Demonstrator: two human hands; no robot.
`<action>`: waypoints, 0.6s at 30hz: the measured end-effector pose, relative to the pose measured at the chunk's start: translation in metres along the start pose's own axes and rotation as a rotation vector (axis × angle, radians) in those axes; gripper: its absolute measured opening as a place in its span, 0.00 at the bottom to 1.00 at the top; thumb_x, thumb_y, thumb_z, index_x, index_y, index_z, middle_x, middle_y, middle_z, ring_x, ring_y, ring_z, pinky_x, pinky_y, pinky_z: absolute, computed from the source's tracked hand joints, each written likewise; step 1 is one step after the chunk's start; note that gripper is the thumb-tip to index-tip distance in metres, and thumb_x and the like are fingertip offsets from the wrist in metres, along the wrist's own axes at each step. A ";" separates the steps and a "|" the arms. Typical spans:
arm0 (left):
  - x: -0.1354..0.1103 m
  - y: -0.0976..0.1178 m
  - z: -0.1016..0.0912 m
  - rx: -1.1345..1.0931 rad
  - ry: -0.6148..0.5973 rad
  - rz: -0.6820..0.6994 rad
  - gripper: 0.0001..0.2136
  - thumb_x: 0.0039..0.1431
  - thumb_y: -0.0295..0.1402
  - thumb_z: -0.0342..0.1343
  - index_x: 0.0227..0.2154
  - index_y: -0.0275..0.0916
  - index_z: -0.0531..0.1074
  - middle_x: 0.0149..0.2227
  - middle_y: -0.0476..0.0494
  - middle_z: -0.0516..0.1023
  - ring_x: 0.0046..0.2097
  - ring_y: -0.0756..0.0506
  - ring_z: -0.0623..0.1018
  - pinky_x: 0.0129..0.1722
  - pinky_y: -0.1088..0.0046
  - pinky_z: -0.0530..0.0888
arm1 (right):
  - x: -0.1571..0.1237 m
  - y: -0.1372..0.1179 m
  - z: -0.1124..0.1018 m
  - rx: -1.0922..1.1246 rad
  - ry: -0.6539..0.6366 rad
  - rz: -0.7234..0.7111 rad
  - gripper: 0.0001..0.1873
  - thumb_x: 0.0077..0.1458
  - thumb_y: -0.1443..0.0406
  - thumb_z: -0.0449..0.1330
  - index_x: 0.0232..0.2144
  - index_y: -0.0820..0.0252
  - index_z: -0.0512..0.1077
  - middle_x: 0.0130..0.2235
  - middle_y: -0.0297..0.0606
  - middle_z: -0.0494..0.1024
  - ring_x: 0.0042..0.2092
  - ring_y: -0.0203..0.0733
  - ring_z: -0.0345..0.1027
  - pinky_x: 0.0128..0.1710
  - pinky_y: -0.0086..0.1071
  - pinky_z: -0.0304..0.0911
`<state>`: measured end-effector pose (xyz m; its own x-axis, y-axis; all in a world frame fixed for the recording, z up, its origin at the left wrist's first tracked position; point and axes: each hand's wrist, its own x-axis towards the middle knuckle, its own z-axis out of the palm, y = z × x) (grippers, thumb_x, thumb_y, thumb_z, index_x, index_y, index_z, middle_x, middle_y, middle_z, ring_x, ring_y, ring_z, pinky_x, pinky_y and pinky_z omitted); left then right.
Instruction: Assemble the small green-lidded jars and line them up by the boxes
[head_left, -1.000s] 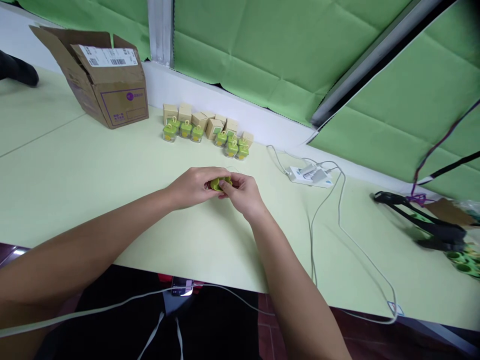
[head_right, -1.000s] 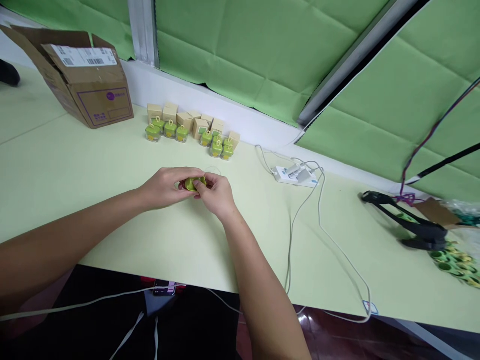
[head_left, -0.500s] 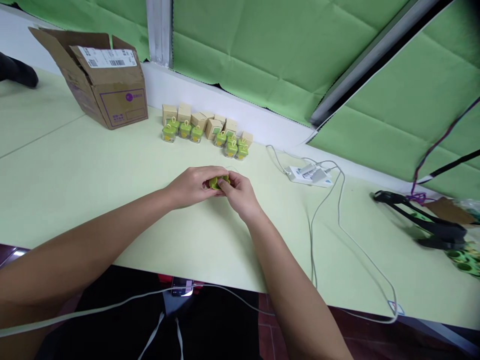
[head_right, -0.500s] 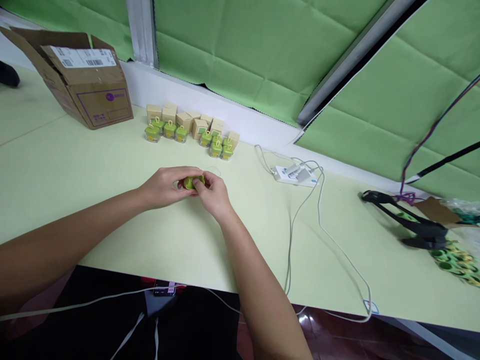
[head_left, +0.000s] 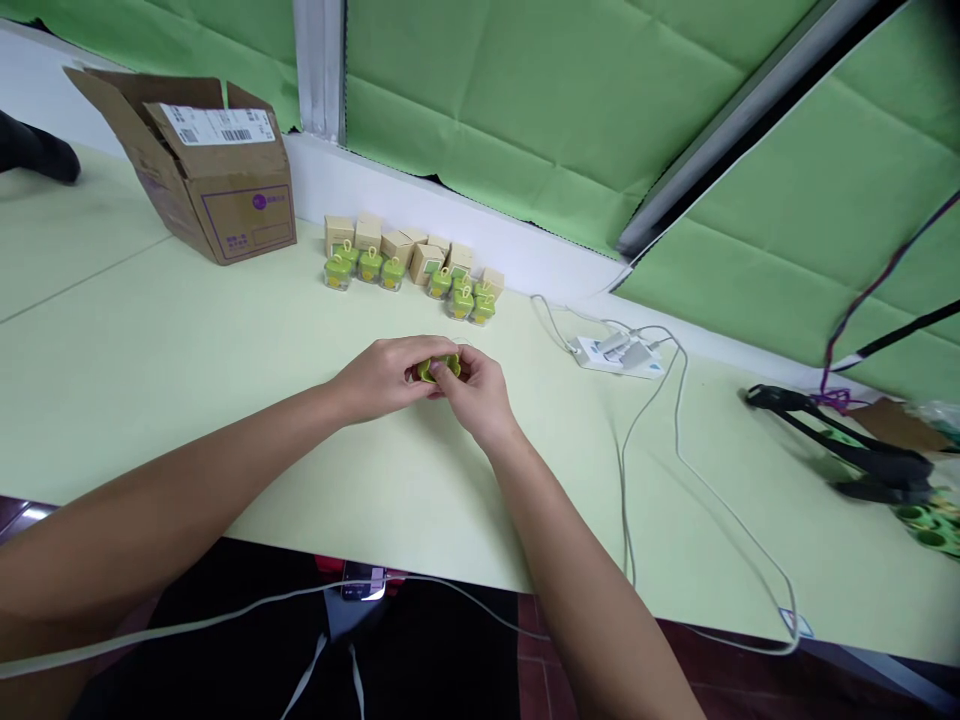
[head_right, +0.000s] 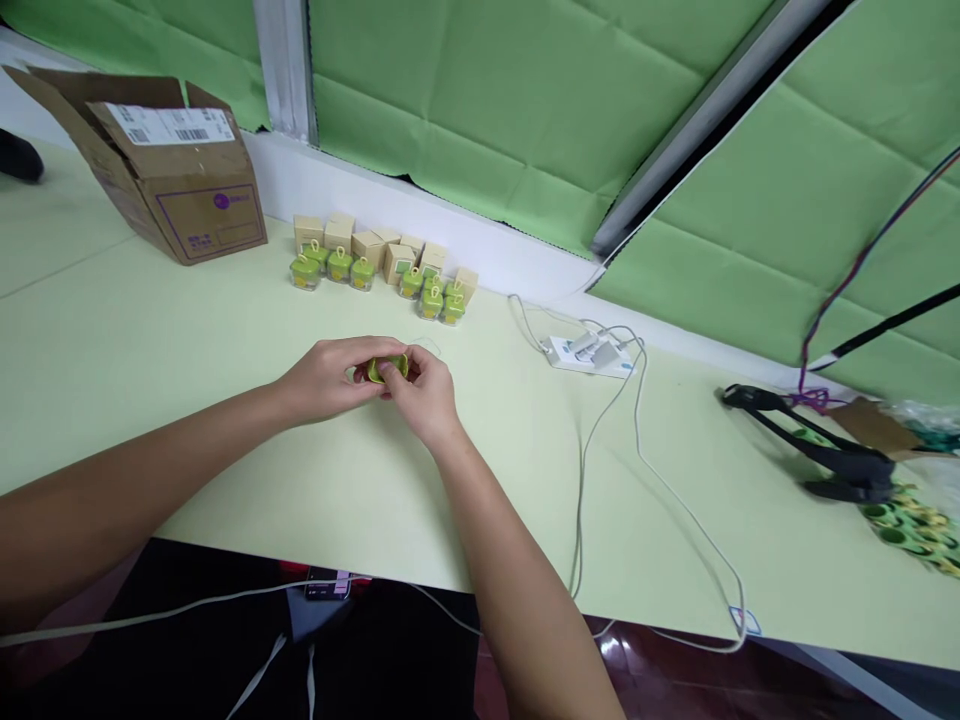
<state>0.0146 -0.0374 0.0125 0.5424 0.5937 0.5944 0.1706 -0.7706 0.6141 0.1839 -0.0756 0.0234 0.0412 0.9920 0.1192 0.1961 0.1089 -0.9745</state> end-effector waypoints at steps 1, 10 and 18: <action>0.000 0.000 0.000 0.003 0.003 0.008 0.21 0.59 0.25 0.56 0.55 0.46 0.76 0.51 0.49 0.82 0.38 0.52 0.77 0.38 0.75 0.75 | 0.000 0.000 0.000 -0.002 0.002 0.000 0.15 0.49 0.54 0.67 0.34 0.58 0.73 0.28 0.31 0.74 0.30 0.37 0.70 0.31 0.36 0.76; 0.000 0.002 -0.001 0.044 -0.002 0.013 0.19 0.60 0.27 0.58 0.54 0.45 0.76 0.51 0.49 0.83 0.39 0.51 0.79 0.41 0.74 0.77 | -0.002 -0.004 -0.004 -0.036 -0.058 -0.006 0.13 0.53 0.56 0.64 0.35 0.59 0.75 0.31 0.34 0.77 0.31 0.38 0.71 0.28 0.34 0.75; 0.000 0.001 -0.002 0.052 -0.023 0.006 0.19 0.60 0.26 0.56 0.53 0.44 0.76 0.49 0.49 0.83 0.40 0.50 0.79 0.40 0.74 0.76 | 0.000 0.002 -0.001 -0.100 -0.034 0.000 0.12 0.54 0.57 0.61 0.36 0.59 0.74 0.31 0.34 0.76 0.30 0.38 0.70 0.29 0.35 0.75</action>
<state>0.0132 -0.0380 0.0141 0.5624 0.5840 0.5854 0.2096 -0.7855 0.5823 0.1853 -0.0758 0.0220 0.0082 0.9938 0.1106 0.2927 0.1034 -0.9506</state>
